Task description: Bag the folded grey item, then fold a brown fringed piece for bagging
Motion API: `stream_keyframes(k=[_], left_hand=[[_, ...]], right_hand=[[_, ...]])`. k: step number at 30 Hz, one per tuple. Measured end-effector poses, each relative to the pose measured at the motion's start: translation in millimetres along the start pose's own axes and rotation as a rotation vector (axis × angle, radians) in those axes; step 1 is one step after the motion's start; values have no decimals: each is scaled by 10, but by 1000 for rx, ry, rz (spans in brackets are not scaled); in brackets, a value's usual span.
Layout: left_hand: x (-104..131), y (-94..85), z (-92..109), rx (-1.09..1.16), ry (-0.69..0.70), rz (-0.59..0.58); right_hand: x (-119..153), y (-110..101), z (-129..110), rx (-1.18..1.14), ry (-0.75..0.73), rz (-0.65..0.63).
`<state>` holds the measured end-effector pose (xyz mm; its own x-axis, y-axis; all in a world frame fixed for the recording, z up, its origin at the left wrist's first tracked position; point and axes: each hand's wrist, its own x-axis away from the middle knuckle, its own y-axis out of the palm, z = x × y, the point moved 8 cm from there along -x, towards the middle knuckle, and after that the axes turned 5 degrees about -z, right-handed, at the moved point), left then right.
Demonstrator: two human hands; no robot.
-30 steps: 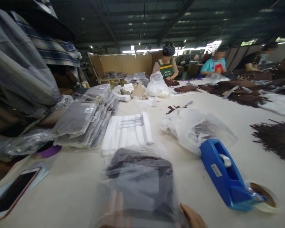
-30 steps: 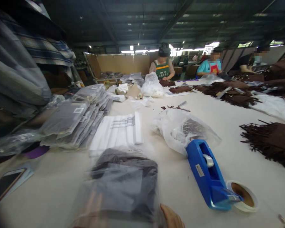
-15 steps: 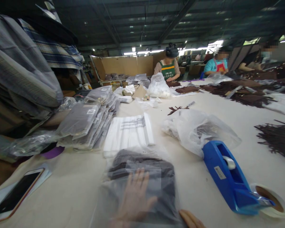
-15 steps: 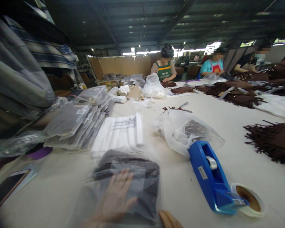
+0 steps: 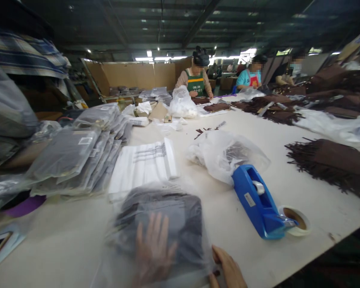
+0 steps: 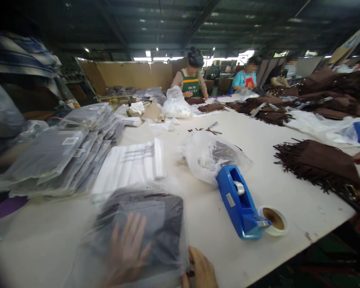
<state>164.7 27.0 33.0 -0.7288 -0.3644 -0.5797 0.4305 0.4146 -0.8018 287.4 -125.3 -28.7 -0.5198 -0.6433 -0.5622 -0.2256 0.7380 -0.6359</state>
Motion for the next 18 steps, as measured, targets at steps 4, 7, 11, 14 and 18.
stream_keyframes(k=[4, 7, 11, 14, 18], left_hand=[[190, -39, 239, 210, 269, 140], [130, 10, 427, 240, 345, 135], [-42, 23, 656, 343, 343, 167], [-85, 36, 723, 424, 292, 234], [-10, 183, 822, 387, 365, 190]], right_hand=[[-81, -34, -54, -24, -7, -17], [-193, -54, -62, -68, 17, -57], [-301, -66, -57, -116, 66, -113], [-317, -44, -29, -170, 106, -169], [-319, -31, 27, -284, 143, -209]])
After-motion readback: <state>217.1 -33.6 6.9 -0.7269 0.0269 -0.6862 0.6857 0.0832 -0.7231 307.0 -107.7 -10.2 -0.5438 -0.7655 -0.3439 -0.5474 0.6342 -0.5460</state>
